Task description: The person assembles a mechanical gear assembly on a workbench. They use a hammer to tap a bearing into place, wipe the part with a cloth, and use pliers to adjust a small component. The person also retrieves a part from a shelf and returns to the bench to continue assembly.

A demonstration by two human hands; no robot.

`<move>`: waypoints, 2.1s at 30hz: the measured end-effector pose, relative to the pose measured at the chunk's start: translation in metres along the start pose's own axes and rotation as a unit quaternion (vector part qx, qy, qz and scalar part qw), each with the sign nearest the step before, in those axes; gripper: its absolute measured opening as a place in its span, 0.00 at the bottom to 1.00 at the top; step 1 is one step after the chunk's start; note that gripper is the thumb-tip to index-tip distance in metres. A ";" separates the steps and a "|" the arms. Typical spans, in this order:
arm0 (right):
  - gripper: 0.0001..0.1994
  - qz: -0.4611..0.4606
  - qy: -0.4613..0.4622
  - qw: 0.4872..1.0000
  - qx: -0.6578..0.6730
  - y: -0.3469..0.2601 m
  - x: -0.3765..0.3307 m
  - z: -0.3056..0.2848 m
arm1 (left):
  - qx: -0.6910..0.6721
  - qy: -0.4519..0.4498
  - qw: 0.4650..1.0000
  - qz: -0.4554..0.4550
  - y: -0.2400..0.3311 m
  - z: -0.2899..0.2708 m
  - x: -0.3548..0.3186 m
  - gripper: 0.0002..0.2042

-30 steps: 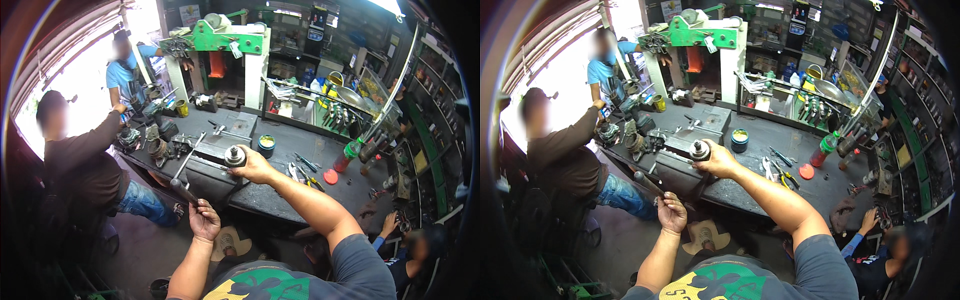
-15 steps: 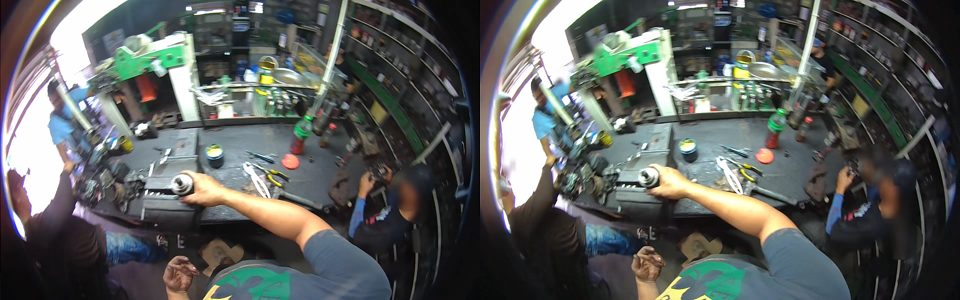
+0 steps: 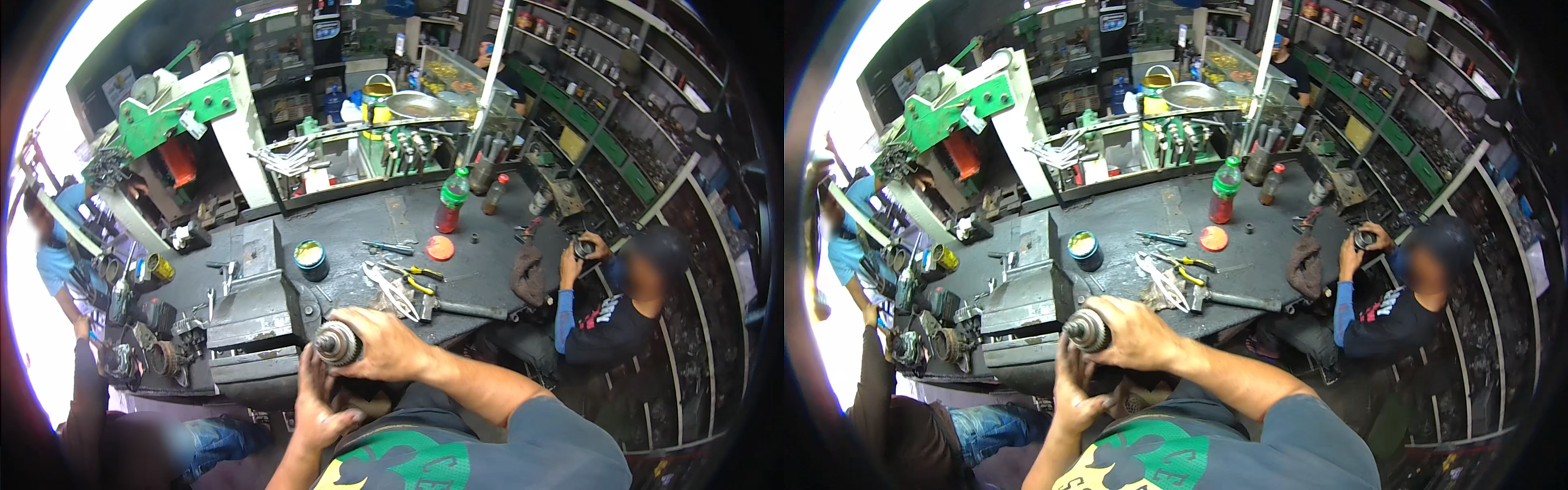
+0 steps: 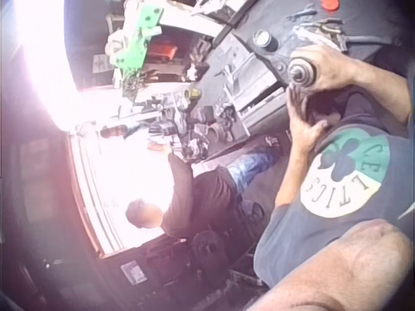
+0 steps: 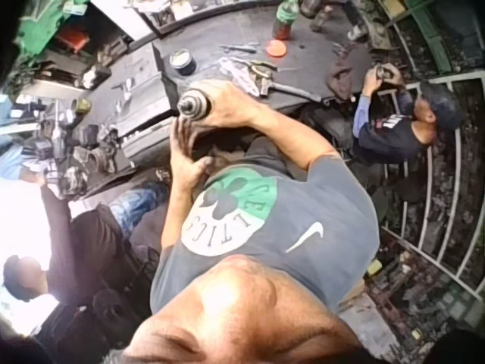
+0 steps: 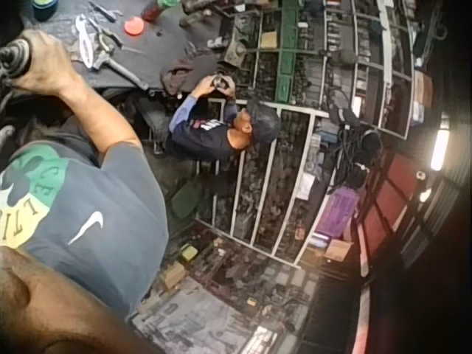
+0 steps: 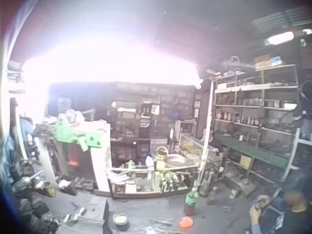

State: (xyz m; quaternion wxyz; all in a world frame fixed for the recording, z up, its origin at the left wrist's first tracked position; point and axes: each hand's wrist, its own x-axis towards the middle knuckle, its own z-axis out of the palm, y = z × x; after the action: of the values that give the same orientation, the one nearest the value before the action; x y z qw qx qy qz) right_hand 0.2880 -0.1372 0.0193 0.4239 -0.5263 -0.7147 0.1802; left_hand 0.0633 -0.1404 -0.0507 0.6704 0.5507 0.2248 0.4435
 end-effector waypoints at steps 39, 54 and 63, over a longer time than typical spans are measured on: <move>0.21 0.126 -0.175 0.972 0.098 0.105 -0.041 -0.137 | 0.495 0.034 0.868 0.009 -0.093 0.085 0.131 0.31; 0.21 0.148 -0.177 0.971 0.068 0.098 -0.015 -0.164 | 0.455 0.021 0.881 0.125 -0.085 0.097 0.161 0.29; 0.23 0.140 -0.090 0.980 0.108 0.099 -0.014 -0.169 | 0.478 0.037 0.873 0.090 -0.100 0.075 0.139 0.30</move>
State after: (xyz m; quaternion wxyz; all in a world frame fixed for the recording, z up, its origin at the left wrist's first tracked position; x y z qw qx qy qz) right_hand 0.4827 -0.1443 0.0413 0.3827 -0.5537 -0.6456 0.3607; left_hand 0.2275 -0.0636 -0.0965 0.2739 0.8048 0.3838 0.3604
